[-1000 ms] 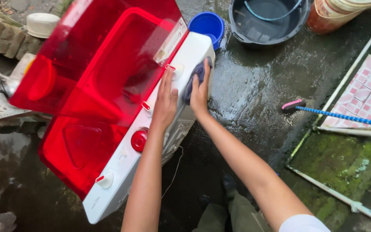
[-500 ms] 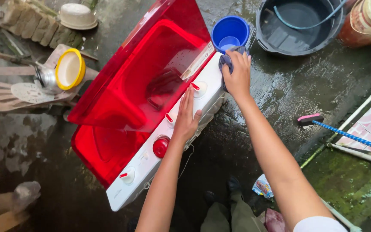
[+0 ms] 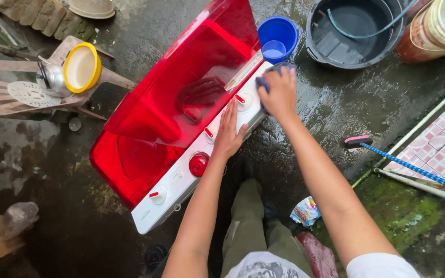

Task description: Clean the exterior surfaces and buttons of a portable washing machine using a cloth.

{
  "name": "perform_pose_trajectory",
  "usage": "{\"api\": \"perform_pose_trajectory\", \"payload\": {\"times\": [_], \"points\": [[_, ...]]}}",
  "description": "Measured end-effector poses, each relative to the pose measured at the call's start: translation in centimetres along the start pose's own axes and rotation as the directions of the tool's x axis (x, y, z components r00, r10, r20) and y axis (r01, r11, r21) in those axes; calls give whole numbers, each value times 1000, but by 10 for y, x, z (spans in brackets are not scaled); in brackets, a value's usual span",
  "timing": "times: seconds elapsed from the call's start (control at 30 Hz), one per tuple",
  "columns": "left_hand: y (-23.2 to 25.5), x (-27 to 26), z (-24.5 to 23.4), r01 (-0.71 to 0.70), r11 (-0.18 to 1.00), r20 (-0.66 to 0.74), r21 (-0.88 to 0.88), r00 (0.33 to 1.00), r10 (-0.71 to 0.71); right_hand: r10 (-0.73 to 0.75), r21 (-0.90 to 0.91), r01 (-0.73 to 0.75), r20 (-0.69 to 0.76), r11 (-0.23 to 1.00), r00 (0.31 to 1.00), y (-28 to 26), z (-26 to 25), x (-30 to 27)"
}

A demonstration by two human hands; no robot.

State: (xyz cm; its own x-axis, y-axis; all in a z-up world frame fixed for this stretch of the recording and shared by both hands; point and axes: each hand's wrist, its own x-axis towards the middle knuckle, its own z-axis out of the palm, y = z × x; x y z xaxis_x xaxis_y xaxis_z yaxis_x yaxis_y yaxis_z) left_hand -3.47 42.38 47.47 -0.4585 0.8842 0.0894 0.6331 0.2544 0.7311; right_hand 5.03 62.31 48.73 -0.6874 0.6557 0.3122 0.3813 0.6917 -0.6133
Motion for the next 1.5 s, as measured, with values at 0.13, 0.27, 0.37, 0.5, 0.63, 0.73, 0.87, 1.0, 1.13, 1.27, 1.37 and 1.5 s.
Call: {"api": "perform_pose_trajectory", "payload": {"times": [0.13, 0.27, 0.37, 0.5, 0.63, 0.73, 0.87, 1.0, 1.13, 1.27, 1.37, 1.5], "points": [[3, -5, -3, -7, 1000, 3, -22, 1000, 7, 24, -63, -23, 10, 998, 1000, -17, 9, -20], [1, -1, -5, -24, 996, 6, -89, 1000, 25, -85, -13, 85, 28, 996, 996, -33, 7, -50], [4, -2, -8, -26, 992, 16, -125, 999, 28, -86, 36, 83, 72, 996, 994, -31, -4, -48], [1, -3, -7, -47, 984, 16, -173, 999, 51, 29, -30, -28, 40, 999, 999, -10, -4, -6], [0, -3, -8, -58, 980, 6, -190, 998, 60, 45, -64, -43, 24, 997, 999, -13, -1, -2], [14, -5, -24, -98, 958, -75, -268, 994, 81, 9, -4, -8, 175, 1000, 985, -23, -6, -16], [71, 9, -90, -201, 945, -250, -258, 959, 136, 264, 447, -328, 201, 832, 943, -66, -34, 4], [121, 64, -177, -294, 913, -495, 281, 771, 401, -195, 357, 264, -218, 896, 956, -145, -73, 68], [116, 110, -211, -10, 931, -535, 366, 816, 219, -513, 260, 540, -168, 801, 842, -174, -56, 133], [102, 121, -202, 375, 844, -540, 385, 832, -123, -677, 196, 657, 52, 728, 734, -138, -50, 172], [91, 132, -190, 448, 776, -588, 445, 799, -124, -655, 222, 635, 23, 740, 755, -91, -57, 199], [76, 139, -180, 493, 744, -666, 451, 740, -87, -553, 267, 525, 37, 808, 832, -74, -51, 211]]}}
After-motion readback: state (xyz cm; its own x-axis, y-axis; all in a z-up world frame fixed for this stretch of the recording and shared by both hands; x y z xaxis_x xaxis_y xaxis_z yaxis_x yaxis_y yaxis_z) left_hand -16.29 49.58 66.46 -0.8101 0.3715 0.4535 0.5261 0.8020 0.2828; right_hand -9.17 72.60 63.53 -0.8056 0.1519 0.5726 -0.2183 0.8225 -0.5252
